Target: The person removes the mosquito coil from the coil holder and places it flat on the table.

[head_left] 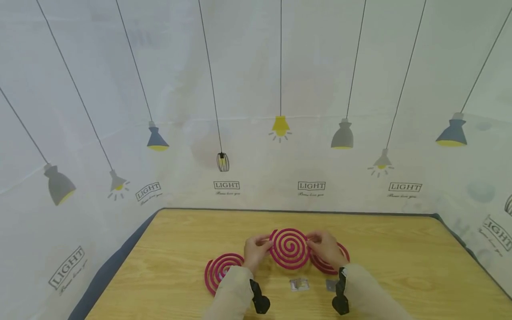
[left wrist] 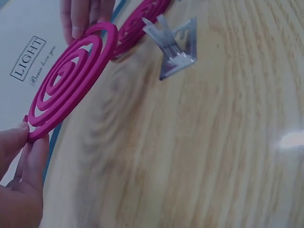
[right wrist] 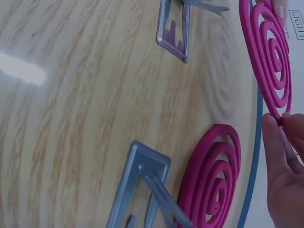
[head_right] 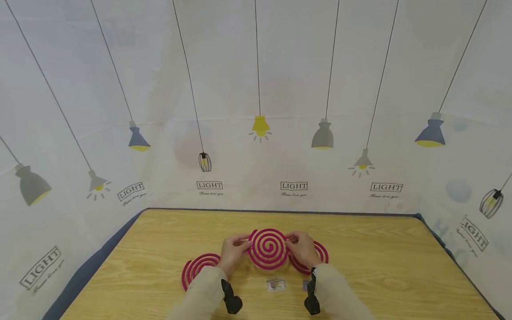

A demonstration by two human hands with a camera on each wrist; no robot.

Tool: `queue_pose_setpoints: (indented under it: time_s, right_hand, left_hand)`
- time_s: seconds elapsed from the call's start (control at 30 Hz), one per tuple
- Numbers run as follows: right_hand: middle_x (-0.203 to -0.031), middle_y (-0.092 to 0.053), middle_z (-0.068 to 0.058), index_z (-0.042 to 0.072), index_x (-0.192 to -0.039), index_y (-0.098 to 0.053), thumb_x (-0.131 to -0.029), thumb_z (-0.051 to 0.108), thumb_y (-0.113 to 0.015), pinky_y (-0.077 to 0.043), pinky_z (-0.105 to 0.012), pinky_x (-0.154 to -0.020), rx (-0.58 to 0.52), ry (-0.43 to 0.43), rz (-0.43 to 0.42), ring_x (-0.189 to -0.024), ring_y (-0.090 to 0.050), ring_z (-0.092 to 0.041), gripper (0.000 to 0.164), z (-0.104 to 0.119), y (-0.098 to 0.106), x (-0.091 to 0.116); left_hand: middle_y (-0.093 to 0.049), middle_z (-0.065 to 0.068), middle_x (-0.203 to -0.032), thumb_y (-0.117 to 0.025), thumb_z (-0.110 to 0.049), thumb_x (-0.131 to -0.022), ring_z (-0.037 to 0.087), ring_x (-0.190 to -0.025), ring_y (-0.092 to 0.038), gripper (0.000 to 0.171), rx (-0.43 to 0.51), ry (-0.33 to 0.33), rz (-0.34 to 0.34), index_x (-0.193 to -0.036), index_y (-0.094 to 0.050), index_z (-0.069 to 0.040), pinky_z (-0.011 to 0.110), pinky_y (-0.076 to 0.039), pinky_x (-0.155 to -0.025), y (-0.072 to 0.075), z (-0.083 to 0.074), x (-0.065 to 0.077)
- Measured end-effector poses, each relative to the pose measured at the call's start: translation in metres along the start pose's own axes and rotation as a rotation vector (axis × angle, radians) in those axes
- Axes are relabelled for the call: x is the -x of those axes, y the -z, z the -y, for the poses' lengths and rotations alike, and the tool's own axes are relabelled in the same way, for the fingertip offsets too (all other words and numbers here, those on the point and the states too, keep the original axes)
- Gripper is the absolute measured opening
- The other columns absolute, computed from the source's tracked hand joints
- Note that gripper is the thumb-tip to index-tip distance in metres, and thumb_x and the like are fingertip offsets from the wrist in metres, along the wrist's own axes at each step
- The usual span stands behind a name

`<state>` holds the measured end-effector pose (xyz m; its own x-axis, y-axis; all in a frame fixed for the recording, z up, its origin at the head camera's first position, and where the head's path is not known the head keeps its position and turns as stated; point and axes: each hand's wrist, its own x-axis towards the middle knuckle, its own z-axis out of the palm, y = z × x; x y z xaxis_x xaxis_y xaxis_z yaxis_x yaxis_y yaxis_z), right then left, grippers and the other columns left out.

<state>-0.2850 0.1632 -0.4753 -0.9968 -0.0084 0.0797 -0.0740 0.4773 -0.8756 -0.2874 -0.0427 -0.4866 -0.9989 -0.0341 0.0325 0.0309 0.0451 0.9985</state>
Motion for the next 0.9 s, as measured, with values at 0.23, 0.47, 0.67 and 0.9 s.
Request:
queue_pose_setpoints:
  time_s: [0.23,0.47,0.67,0.9]
  right_hand:
    - [-0.082,-0.062,-0.009,-0.005,-0.095,-0.061,-0.081,-0.001,-0.059,-0.051,-0.026,-0.057,0.039,0.013,0.000,-0.067,-0.058,-0.017,0.015,-0.010,-0.007,-0.002]
    - [-0.084,-0.062,-0.009,-0.004,-0.093,-0.061,-0.081,-0.002,-0.058,-0.052,-0.028,-0.059,0.050,0.035,0.015,-0.073,-0.060,-0.020,0.012,-0.011,-0.008,0.000]
    - [-0.084,-0.063,-0.008,-0.003,-0.092,-0.062,-0.080,-0.002,-0.059,-0.051,-0.028,-0.060,0.079,0.051,0.005,-0.074,-0.060,-0.019,0.012,-0.013,-0.011,0.000]
    - [-0.080,-0.061,-0.007,-0.005,-0.092,-0.062,-0.080,-0.003,-0.058,-0.051,-0.028,-0.060,0.062,0.022,0.002,-0.072,-0.059,-0.018,0.013,-0.017,-0.015,-0.002]
  left_hand:
    - [-0.062,0.012,-0.077,-0.064,0.000,-0.076,0.019,-0.066,-0.059,0.020,-0.246,-0.084,-0.081,-0.096,-0.066,0.004,0.028,-0.051,-0.054,-0.006,0.013,0.001]
    - [-0.062,0.002,-0.075,-0.066,-0.002,-0.075,0.011,-0.067,-0.056,0.022,-0.325,-0.189,-0.097,-0.097,-0.068,-0.007,0.023,-0.048,-0.053,-0.005,0.038,-0.010]
    - [-0.063,0.014,-0.078,-0.062,0.006,-0.075,0.019,-0.067,-0.058,0.024,-0.352,-0.109,-0.075,-0.099,-0.065,0.004,0.024,-0.049,-0.052,-0.005,0.017,0.003]
    - [-0.062,0.015,-0.079,-0.061,0.007,-0.075,0.022,-0.072,-0.059,0.022,-0.432,-0.156,-0.057,-0.097,-0.064,0.006,0.024,-0.048,-0.056,-0.005,0.012,0.005]
